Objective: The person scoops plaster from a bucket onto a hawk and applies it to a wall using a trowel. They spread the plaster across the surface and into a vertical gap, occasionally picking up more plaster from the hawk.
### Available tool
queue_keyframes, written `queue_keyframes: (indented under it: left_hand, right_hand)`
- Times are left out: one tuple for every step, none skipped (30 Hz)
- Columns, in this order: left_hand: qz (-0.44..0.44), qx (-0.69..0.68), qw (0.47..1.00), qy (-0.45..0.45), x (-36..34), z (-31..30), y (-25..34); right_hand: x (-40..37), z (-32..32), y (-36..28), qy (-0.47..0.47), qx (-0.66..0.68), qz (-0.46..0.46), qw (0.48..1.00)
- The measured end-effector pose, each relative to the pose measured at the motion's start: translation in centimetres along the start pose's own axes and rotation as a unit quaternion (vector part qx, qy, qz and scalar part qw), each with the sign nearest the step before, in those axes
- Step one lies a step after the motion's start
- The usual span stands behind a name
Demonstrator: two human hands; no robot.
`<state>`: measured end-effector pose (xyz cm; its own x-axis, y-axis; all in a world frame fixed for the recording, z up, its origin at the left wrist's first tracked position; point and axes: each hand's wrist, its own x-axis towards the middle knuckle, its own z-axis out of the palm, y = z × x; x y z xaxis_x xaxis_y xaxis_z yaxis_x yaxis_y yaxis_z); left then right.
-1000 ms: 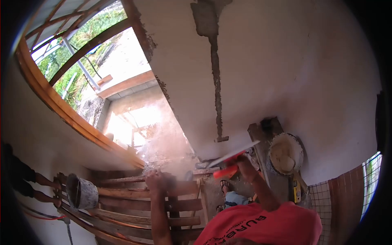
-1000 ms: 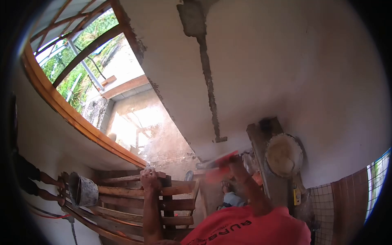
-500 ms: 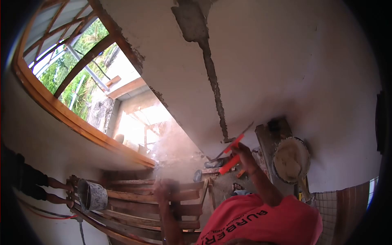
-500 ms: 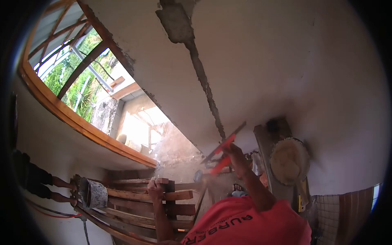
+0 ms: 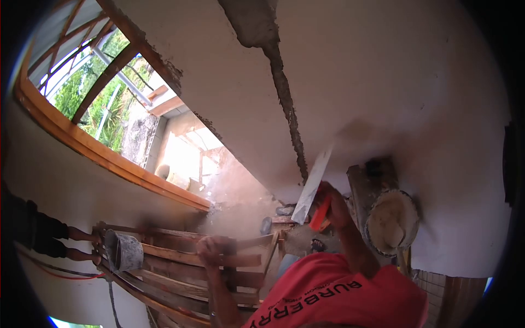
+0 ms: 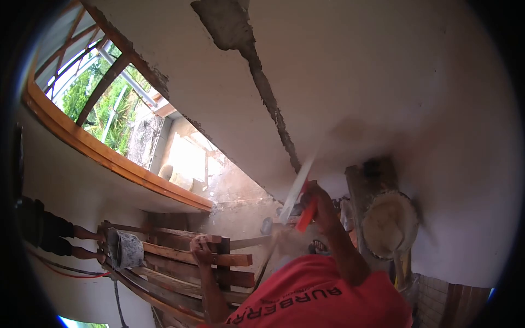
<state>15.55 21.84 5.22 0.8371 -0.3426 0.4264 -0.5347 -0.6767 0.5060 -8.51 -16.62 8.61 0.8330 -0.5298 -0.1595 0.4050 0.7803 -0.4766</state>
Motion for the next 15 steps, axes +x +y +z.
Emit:
queue_keyframes:
  left_hand:
    - [-0.002, 0.002, 1.0, -0.006, 0.0, 0.1, -0.2]
    - [0.008, 0.018, 1.0, -0.007, 0.1, 0.3, -0.5]
    - [0.018, 0.034, 0.999, -0.007, 0.1, 0.5, -0.7]
    - [0.039, 0.062, 0.997, 0.002, -0.3, 0.7, -1.2]
    - [0.039, 0.076, 0.996, 0.002, -0.4, 1.1, -1.3]
    - [0.039, 0.09, 0.995, 0.003, -0.6, 1.5, -1.6]
    - [0.02, 0.094, 0.995, -0.007, -0.4, 1.6, -1.8]
    - [-0.019, 0.041, 0.999, -0.003, 0.1, 1.5, -1.9]
    - [-0.058, -0.011, 0.998, -0.004, 0.1, 1.3, -2.0]
    - [-0.093, -0.022, 0.995, -0.018, 0.0, 1.2, -2.0]
    - [-0.127, -0.034, 0.991, -0.035, 0.0, 1.1, -1.9]
    - [-0.158, -0.043, 0.985, -0.054, 0.3, 0.6, -1.6]
    - [-0.141, -0.049, 0.988, -0.051, 0.4, -0.6, -0.1]
    - [-0.14, -0.05, 0.987, -0.057, 0.5, -0.9, 0.1]
    - [-0.145, -0.048, 0.986, -0.065, 0.6, -0.9, -0.2]
  right_hand:
    - [-0.4, 2.6, -1.7, 0.031, 0.007, -0.012, 0.999]
    - [-1.0, 6.7, -3.3, 0.06, 0.013, -0.028, 0.998]
    - [-0.8, 9.1, -4.5, 0.084, 0.018, -0.048, 0.995]
    - [-0.2, 9.2, -4.7, 0.074, 0.009, -0.053, 0.996]
    - [0.1, 8.6, -4.3, 0.062, -0.003, -0.063, 0.996]
    - [0.7, 7.5, -3.6, 0.05, -0.016, -0.072, 0.996]
    - [2.9, 4.4, -3.8, -0.044, -0.13, -0.087, 0.987]
    - [4.2, 4.0, -5.7, -0.085, -0.288, -0.076, 0.951]
    - [4.1, 8.4, -7.8, -0.066, -0.482, -0.202, 0.85]
    - [3.2, 15.0, -10.4, -0.037, -0.643, -0.317, 0.696]
    - [2.5, 20.4, -12.7, -0.063, -0.678, -0.385, 0.622]
    - [2.8, 25.2, -14.7, -0.084, -0.705, -0.448, 0.543]
    - [4.9, 29.1, -16.5, -0.153, -0.68, -0.566, 0.441]
    - [5.7, 34.3, -18.1, -0.129, -0.706, -0.65, 0.249]
    - [6.6, 38.9, -19.6, -0.1, -0.712, -0.688, 0.099]
